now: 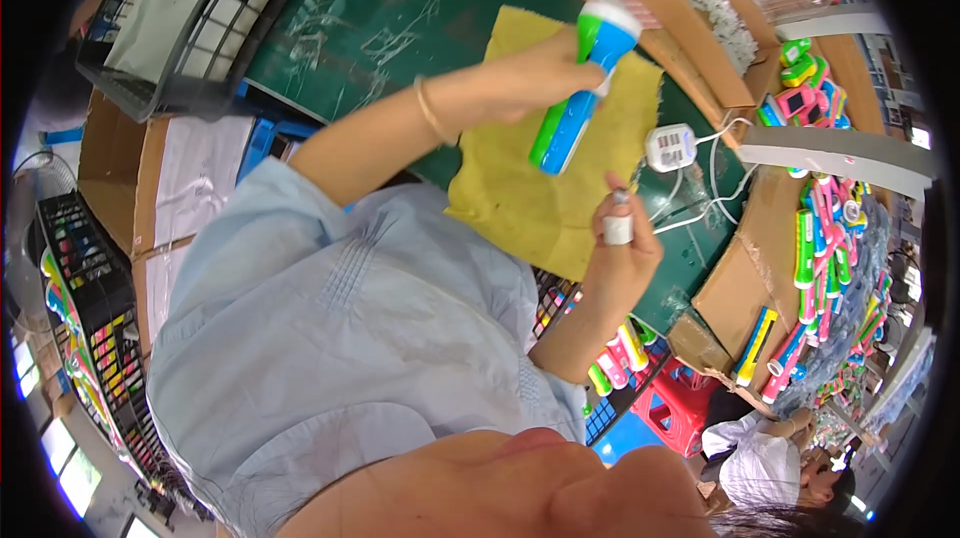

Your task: Inspecting and wiping hand-held flashlights at a factory workstation.

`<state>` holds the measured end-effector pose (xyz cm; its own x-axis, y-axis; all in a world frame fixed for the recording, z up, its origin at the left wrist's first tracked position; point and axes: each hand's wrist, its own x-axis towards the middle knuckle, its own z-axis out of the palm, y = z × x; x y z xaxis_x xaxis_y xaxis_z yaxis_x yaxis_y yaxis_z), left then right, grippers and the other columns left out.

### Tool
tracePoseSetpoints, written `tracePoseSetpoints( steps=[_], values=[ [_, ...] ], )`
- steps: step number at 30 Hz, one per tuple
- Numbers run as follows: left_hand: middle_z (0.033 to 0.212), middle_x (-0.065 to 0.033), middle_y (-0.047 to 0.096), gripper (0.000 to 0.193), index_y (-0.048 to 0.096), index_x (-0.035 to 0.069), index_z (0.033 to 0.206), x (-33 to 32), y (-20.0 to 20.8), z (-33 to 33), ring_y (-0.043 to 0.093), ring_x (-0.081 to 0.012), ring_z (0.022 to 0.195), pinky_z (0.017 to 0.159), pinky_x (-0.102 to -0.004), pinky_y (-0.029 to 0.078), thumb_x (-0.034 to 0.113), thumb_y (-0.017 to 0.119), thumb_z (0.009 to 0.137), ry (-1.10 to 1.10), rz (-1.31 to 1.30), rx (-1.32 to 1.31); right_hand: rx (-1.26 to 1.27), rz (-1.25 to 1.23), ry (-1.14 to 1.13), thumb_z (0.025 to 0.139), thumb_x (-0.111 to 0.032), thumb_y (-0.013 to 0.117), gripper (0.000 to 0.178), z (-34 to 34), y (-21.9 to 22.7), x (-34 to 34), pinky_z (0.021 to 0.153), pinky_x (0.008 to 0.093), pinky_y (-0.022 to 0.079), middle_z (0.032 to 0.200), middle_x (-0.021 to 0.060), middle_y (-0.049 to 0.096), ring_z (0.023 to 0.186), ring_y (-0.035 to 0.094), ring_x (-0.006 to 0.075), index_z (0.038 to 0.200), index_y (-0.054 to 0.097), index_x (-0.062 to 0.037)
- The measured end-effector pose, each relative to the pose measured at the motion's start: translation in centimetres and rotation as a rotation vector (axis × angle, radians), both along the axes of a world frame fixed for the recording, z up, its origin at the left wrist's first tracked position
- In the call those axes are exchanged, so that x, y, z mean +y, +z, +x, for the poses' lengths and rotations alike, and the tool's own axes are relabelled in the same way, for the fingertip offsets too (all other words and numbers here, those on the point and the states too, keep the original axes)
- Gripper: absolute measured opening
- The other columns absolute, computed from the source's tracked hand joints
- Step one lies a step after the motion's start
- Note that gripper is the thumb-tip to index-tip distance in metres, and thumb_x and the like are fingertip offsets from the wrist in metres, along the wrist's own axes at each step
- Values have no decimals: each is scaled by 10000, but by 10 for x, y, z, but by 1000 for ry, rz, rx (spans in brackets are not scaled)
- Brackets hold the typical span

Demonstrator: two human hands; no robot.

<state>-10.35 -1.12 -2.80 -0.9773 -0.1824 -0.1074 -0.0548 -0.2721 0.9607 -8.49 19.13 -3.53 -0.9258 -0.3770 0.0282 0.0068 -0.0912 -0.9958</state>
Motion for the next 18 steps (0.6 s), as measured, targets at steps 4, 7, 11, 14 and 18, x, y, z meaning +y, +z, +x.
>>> tracePoseSetpoints(
  steps=[4, 7, 11, 14, 18],
  values=[
    [1093, -331, 396, 955, 130, -80, 1248, -17, -15, -22, 555, -395, 881, 770, -413, 471, 326, 756, 651, 399, -813, 122, -122, -150, -101, 804, 0, 577, 148, -13, -6, -1, 572, 193, 371, 900, 103, 605, 680, 494, 88, 943, 626, 18],
    [1125, -357, 365, 953, 126, -87, 1244, -18, -25, -27, 542, -431, 892, 778, -412, 470, 340, 746, 659, 387, -851, -18, -60, -4, -60, 809, -32, 603, 133, -14, -8, -10, 590, 194, 383, 874, 63, 597, 687, 500, 81, 934, 618, 10],
    [1087, -246, 463, 796, 248, -84, 1215, -20, -40, -30, 569, -327, 876, 759, -381, 480, 364, 692, 729, 435, -710, 222, 77, 117, -58, 825, -62, 601, 120, -14, -12, -23, 600, 206, 394, 822, 34, 584, 694, 501, 81, 914, 609, 18],
    [1003, -103, 563, 384, 502, -20, 1102, -25, 0, -1, 559, -165, 913, 781, -315, 470, 290, 536, 878, -150, 329, 7, 498, 374, -31, 810, -44, 597, 90, -18, 0, -34, 606, 237, 410, 760, 64, 551, 698, 530, 143, 885, 596, 4],
    [981, -89, 564, 393, 498, -1, 1096, -9, 7, 26, 557, -147, 873, 773, -296, 466, 325, 528, 879, -127, 362, -43, 1001, 616, -33, 699, 29, 599, 146, -17, 13, -51, 624, 371, 429, 758, 106, 541, 719, 529, 296, 832, 603, -30]
  ],
)
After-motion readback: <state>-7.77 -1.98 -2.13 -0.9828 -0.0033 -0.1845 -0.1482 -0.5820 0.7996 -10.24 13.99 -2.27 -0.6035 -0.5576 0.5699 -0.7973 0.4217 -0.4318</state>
